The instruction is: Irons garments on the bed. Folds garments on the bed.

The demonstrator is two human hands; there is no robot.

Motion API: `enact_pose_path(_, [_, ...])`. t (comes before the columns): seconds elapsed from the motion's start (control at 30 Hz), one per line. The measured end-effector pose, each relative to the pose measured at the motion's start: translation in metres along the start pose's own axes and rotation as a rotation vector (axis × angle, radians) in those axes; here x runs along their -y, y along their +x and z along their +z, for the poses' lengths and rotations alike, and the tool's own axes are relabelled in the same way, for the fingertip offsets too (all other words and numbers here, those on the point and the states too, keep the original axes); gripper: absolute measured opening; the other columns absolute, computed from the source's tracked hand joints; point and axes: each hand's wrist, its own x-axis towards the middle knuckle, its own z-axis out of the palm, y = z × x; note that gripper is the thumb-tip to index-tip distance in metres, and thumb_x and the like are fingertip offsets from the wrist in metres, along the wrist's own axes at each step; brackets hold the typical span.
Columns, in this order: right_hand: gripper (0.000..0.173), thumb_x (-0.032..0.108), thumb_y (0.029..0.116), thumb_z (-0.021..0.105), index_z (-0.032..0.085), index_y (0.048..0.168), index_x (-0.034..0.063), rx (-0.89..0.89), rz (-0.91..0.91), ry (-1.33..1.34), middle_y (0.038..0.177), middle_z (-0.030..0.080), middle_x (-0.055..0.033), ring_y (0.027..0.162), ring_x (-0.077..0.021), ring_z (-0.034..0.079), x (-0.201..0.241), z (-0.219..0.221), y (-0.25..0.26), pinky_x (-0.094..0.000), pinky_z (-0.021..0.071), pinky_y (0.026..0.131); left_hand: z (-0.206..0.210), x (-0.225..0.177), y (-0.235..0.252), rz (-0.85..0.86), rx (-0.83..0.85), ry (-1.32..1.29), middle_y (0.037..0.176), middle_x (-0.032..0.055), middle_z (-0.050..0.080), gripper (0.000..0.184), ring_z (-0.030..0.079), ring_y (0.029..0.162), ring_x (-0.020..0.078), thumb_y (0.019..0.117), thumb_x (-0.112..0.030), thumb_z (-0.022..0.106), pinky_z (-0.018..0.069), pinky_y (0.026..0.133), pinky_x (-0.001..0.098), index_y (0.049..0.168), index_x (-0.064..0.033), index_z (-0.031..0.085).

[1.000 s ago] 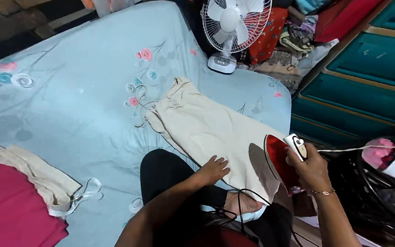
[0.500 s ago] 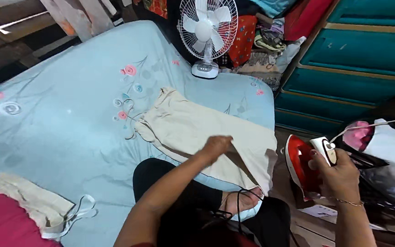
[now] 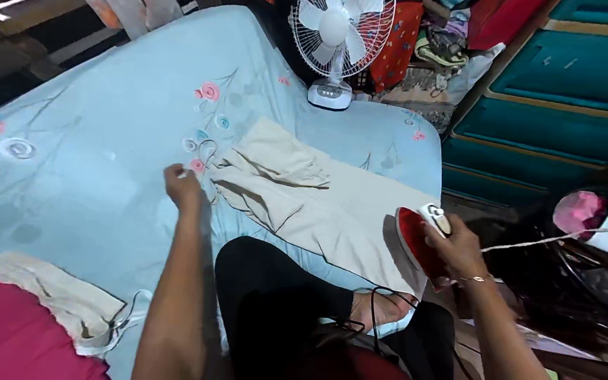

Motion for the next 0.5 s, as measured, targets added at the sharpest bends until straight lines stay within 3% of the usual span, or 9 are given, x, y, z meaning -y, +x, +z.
enact_pose_path(0.13, [0.052,0.038,0.1006,0.064,0.058,0.133,-0.0027,0.235,-0.007,-0.033,0.107,0.070,-0.0273,0.098,-0.0427,0.069,0.025,0.052,0.025,-0.0631,0.0524,0.087,0.042,0.003,-0.071,0.065,0.328,0.106,0.139,0.0340,0.055,0.057,0.058,0.124,0.0475,0.1005,-0.019,0.067,0.0469,0.104,0.0623,0.145,0.0082,0.046])
enact_pose_path(0.2, [0.055,0.042,0.1015,0.062,0.056,0.137,0.0000,0.365,-0.016,-0.093,0.111,0.070,-0.0267,0.104,-0.0431,0.069,0.038,0.078,0.039,-0.0629,0.0519,0.091,0.059,0.014,-0.095,0.074,0.458,0.175,0.148,0.0333,0.048,0.080,0.051,0.135,0.0465,0.0904,-0.025,0.080,0.0421,0.111,0.0607,0.153,0.0059,0.039])
enact_pose_path(0.3, [0.059,0.046,0.1031,0.056,0.052,0.139,-0.0011,0.518,-0.113,-0.233,0.116,0.068,-0.0260,0.110,-0.0430,0.067,0.064,0.106,0.055,-0.0604,0.0507,0.095,0.072,0.025,-0.117,0.061,0.581,0.330,0.161,0.0364,0.027,0.114,0.033,0.149,0.0498,0.0768,-0.031,0.091,0.0327,0.120,0.0600,0.160,0.0059,0.023])
enact_pose_path(0.4, [0.059,0.047,0.1043,0.054,0.054,0.138,-0.0017,0.579,-0.205,-0.264,0.119,0.068,-0.0265,0.115,-0.0425,0.066,0.091,0.124,0.073,-0.0593,0.0487,0.099,0.081,0.024,-0.115,0.029,0.658,0.420,0.163,0.0364,0.022,0.102,0.032,0.148,0.0513,0.0803,-0.030,0.089,0.0323,0.119,0.0610,0.158,0.0026,0.032])
enact_pose_path(0.5, [0.059,0.049,0.1051,0.052,0.054,0.137,0.0003,0.599,-0.226,-0.300,0.118,0.068,-0.0254,0.115,-0.0413,0.066,0.112,0.147,0.090,-0.0580,0.0488,0.099,0.091,0.030,-0.105,0.018,0.638,0.352,0.161,0.0330,0.029,0.085,0.036,0.147,0.0482,0.0867,-0.023,0.083,0.0331,0.119,0.0600,0.155,0.0013,0.039])
